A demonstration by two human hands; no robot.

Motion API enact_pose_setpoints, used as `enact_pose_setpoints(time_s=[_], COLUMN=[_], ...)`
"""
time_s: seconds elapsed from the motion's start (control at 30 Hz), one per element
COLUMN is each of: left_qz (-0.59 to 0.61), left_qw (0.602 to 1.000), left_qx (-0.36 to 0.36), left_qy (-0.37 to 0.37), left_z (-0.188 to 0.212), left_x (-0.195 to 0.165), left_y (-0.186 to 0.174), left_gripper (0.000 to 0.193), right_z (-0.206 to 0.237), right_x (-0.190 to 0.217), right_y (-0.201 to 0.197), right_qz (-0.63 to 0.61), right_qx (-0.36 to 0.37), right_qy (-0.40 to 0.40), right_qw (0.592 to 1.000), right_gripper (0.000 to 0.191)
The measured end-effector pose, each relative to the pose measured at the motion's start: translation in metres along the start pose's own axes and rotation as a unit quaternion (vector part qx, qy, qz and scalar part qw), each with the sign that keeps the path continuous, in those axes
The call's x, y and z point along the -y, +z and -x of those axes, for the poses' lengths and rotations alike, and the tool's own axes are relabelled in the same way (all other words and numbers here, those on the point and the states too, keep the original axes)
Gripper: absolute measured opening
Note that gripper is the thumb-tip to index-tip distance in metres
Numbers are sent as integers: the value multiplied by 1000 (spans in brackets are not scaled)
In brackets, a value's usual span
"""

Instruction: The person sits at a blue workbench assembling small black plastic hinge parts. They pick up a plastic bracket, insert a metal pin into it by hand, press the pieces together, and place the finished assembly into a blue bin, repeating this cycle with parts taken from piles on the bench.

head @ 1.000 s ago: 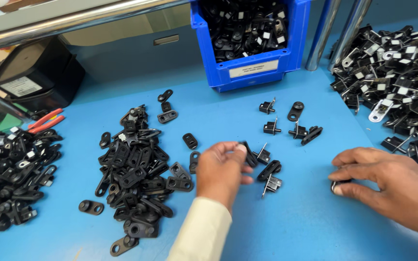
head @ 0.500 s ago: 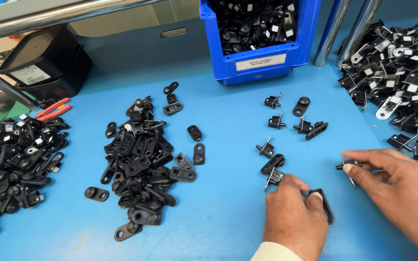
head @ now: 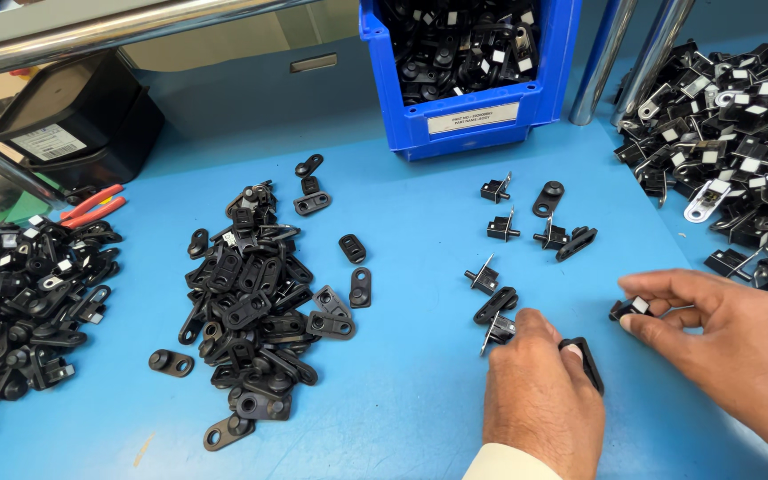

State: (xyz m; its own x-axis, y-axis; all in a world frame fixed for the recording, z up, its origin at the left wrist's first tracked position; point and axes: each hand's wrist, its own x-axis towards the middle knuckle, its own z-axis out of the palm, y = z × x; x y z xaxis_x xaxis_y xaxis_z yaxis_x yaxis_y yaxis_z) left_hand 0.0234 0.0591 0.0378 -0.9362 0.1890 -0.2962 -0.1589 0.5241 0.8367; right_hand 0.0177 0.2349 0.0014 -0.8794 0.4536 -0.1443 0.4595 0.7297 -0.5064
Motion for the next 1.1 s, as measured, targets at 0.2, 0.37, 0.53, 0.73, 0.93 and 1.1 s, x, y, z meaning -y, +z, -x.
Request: enact_pose_setpoints(time_s=[0.2,0.37,0.53,0.73,0.93,1.1], left_qz=[-64,-188,-196,-5,52,20], left_qw=[997,980,977,996,994,997], left_qx=[52,53,-37,-84,-87,-74], left_qy=[-15,27,72,-28,-35,-11], left_z=[-5,-13,-19,-21,-23,-20], left_x=[-7,1,13,11,-3,-6], left_y=[-3,8,19,17,25,32], left_gripper=[32,20,13,7,9,14], right_z=[7,5,-7,7,20,24], right_x=[-10,-9,-5,-34,-49,-37], right_y=[7,12,3,3,24,19], right_qz=[22,83,151,-262,-316,-234], right_qx=[-90,-75,-16,22,-2,10], right_qy=[-139,-126,-141,41,16,54], right_qw=[986,986,978,964,949,971], right_gripper=[41,40,41,40,38,37])
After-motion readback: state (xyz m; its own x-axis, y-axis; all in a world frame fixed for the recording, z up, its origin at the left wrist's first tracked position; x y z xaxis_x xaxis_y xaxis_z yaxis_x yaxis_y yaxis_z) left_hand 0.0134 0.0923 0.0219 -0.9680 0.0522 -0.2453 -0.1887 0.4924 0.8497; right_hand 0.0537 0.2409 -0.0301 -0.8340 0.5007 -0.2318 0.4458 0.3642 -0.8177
